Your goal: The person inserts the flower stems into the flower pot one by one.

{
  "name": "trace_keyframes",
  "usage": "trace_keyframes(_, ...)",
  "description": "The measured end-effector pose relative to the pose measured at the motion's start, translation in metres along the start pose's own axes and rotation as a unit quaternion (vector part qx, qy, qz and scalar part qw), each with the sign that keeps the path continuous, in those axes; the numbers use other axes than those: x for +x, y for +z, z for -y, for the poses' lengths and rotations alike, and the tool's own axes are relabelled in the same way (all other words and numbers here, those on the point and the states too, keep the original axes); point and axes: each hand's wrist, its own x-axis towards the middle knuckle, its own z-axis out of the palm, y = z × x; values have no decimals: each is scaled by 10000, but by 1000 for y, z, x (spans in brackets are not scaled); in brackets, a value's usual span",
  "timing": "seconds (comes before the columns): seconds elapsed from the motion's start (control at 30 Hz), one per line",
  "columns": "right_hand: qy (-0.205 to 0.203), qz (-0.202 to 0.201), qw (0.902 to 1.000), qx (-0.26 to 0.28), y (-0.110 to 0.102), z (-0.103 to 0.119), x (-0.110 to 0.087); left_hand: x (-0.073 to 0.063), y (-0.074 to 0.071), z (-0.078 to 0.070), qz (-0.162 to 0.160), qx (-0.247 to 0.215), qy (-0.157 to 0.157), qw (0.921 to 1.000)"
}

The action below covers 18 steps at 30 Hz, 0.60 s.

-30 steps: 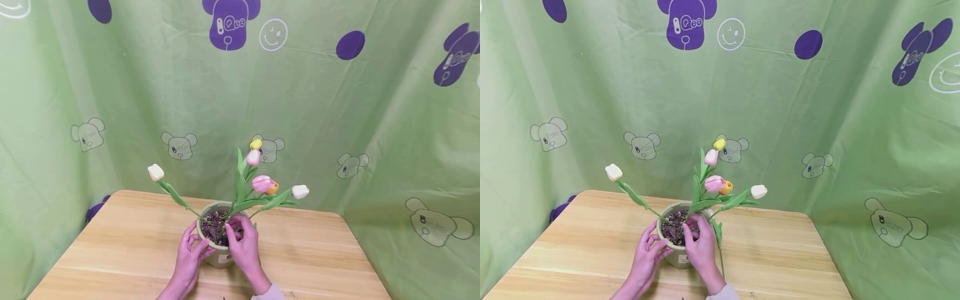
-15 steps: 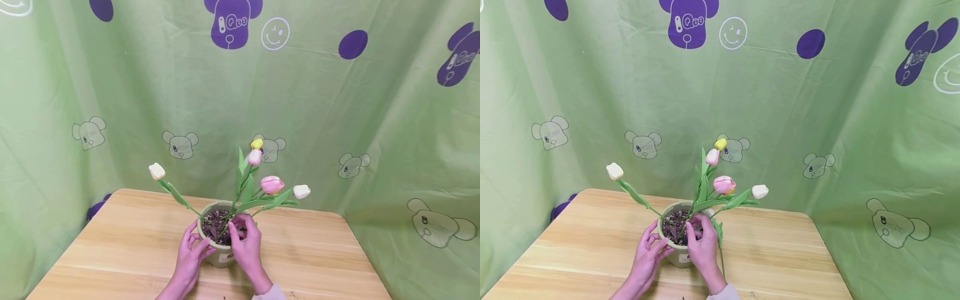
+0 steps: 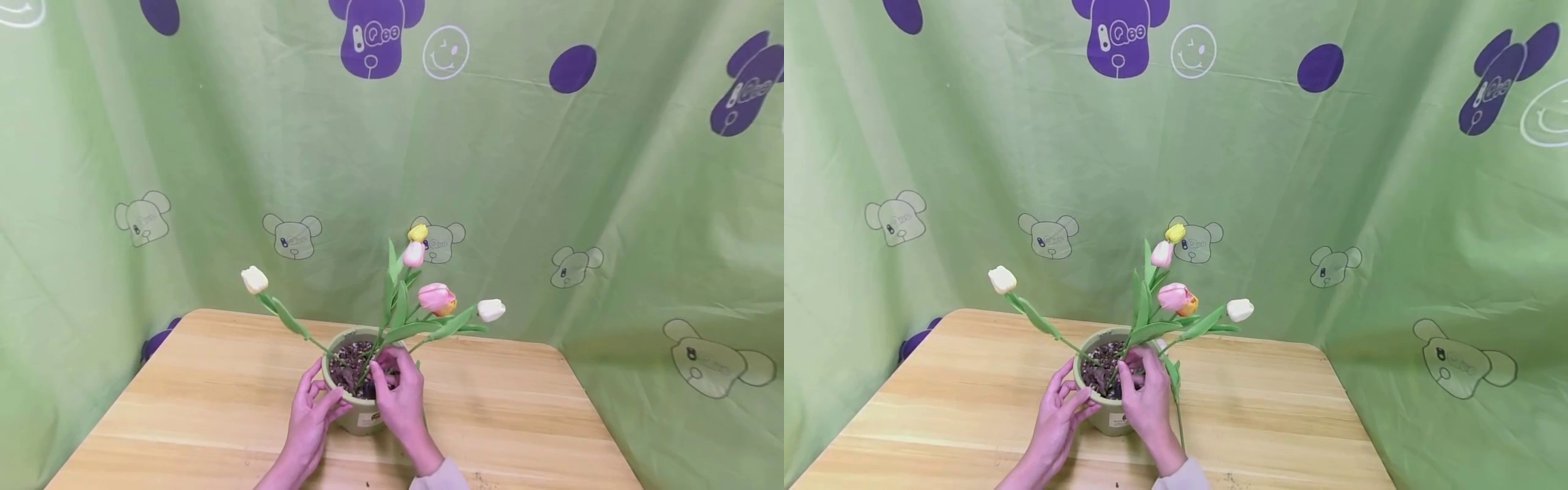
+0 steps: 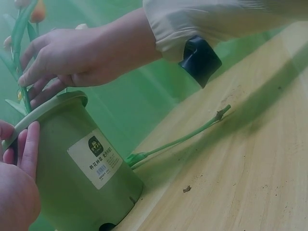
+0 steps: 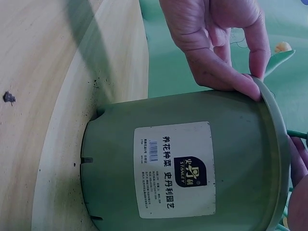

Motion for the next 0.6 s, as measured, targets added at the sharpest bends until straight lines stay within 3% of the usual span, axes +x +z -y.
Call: trace_keyframes(0.6,-163,-384,9979,503,-11,10,11,0,-1,1,43,1,26,10000)
